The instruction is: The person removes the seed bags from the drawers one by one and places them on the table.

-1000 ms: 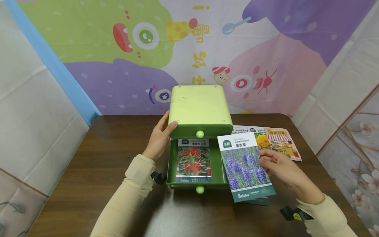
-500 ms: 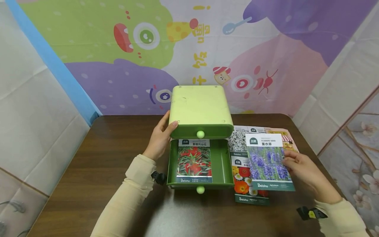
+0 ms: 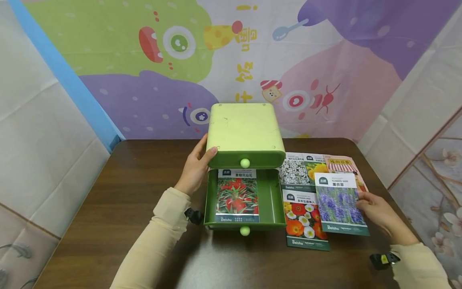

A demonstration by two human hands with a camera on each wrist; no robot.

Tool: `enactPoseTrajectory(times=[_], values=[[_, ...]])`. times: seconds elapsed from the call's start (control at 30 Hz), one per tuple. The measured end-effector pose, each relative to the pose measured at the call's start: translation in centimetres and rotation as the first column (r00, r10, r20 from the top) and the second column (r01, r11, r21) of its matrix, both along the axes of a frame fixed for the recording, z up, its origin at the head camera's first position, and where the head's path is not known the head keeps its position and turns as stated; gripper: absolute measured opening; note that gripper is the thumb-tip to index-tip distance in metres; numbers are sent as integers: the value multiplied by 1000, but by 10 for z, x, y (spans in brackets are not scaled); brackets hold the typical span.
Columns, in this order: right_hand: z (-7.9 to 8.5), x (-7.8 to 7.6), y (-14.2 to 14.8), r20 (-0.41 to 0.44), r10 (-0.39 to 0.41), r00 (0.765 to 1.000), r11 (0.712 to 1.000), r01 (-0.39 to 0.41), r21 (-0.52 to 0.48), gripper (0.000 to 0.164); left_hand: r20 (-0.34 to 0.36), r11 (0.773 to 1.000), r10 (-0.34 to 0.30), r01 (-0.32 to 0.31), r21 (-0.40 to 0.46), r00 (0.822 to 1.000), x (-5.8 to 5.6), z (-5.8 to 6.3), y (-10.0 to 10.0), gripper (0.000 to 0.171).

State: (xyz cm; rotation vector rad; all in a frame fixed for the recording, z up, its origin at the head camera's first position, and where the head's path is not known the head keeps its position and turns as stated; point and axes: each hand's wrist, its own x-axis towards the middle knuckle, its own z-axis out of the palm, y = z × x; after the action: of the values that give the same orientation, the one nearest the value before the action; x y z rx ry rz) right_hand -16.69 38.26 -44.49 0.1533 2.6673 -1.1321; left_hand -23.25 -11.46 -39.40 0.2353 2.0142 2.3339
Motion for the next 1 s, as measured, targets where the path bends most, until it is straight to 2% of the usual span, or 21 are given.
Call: enactPoseTrajectory(times=[0.2,0.37,0.6,0.73,0.87,1.0], values=[[-12,-6,14,25,-9,1000,995,7,97,42,-2,1000,-3,3,4,1000,0,0,0,67],[-23,-9,21,50,-3,999,996,-2,88,36,2,1000,1,-1,10,1000,-1,-1,0,66],[-32,-13,25,69,55,996,988,-65,138,32,3,1000,5,-5,9,1000,0,-2,-1,67],[-34,-12,25,93,69,993,986,-82,143,34,1,1000,6,-6,11,1000,-1,-2,-1,67],[-34,-8,23,77,91,993,982,-103,156,33,-5,1000,7,-7,15,1000,0,-1,0,67],[-32,-4,19,118,70,991,992,-82,98,31,-11,1000,6,-5,19,1000,-1,-1,0,67]])
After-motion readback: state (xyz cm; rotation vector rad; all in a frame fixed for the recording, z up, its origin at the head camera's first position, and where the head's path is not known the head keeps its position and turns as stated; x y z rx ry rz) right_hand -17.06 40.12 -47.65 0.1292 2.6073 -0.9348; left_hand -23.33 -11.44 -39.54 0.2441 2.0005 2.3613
